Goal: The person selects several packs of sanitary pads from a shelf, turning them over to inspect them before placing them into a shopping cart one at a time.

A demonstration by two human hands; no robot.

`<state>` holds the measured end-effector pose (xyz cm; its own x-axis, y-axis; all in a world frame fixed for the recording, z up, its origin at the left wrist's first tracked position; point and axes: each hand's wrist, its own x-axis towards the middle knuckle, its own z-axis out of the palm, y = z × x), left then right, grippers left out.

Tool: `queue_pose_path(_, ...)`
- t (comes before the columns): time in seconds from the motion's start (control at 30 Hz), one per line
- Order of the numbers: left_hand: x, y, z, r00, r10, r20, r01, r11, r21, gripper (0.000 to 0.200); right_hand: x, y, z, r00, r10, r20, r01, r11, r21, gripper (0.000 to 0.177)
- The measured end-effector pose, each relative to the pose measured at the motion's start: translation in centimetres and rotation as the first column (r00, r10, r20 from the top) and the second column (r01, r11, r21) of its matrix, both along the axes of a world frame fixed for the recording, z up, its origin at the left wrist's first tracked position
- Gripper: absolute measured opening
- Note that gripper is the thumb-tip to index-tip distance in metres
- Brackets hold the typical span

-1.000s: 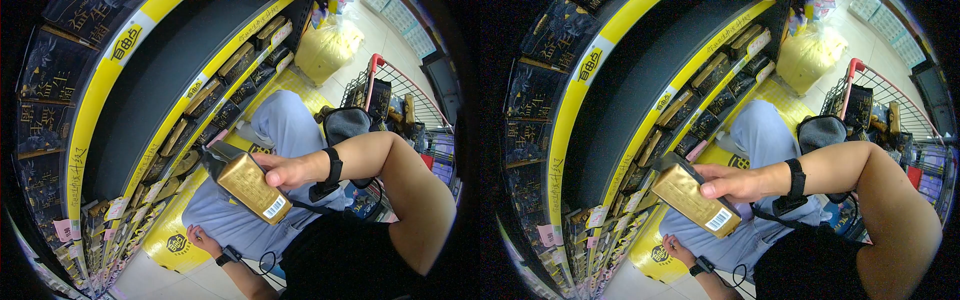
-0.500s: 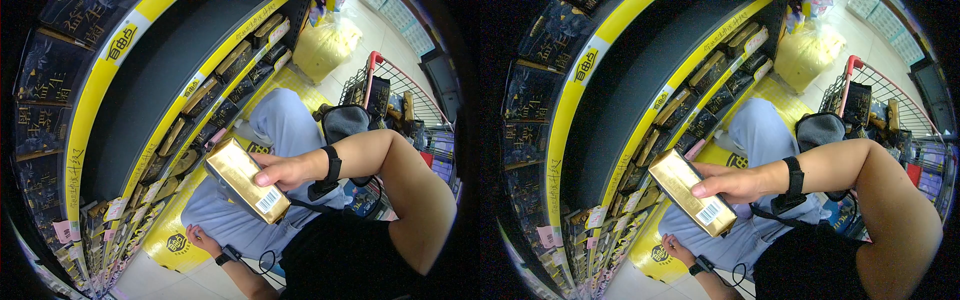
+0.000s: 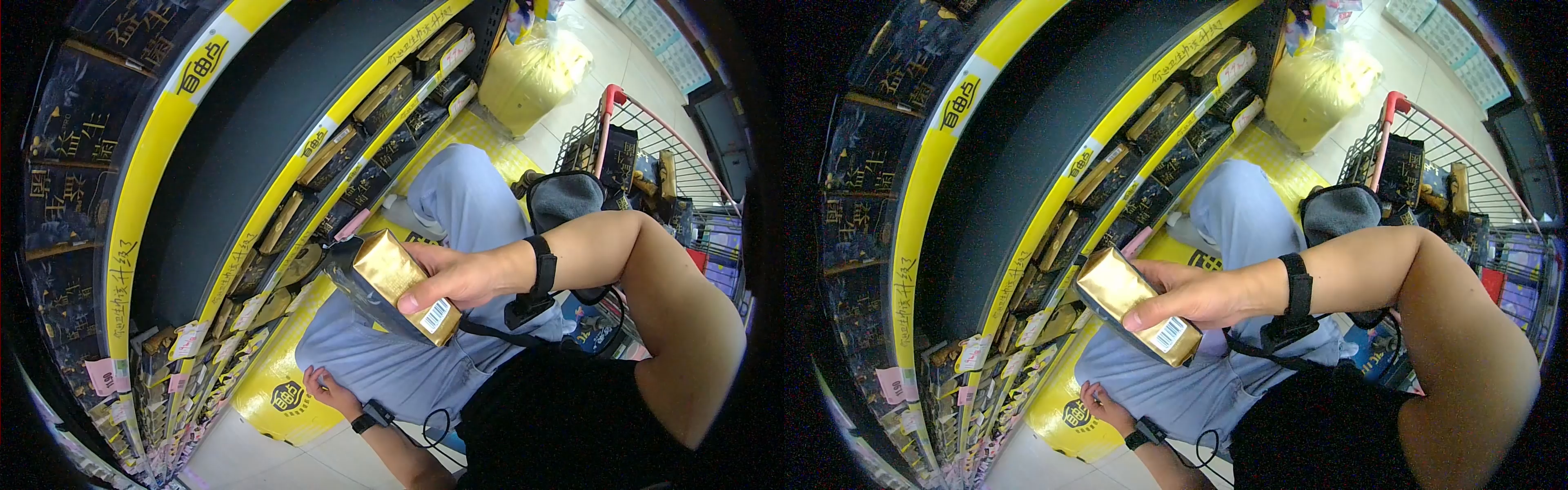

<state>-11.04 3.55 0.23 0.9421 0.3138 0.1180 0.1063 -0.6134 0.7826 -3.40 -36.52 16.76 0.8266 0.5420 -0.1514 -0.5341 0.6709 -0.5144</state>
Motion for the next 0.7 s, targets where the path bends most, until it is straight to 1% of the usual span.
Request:
queue_pose_path(0.27, -0.10, 0.60, -0.52, 1.000, -0.018, 0.013, 0.018, 1.000, -0.007, 0.005, 0.15, 0.23, -0.24, 0.999, -0.051, -0.017, 0.050, 0.997, -0.054, 0.084)
queue_pose_path(0.47, -0.06, 0.41, -0.46, 1.000, -0.012, 0.008, 0.012, 1.000, -0.013, 0.004, 0.28, 0.10, 0.06, 0.999, -0.042, -0.010, 0.042, 0.997, -0.058, 0.079)
queue_pose_path(0.7, -0.06, 0.54, -0.82, 1.000, 0.007, 0.012, -0.006, 0.999, -0.039, 0.004, 0.19, 0.29, -0.37, 0.996, -0.089, 0.000, 0.088, 0.991, -0.100, 0.074)
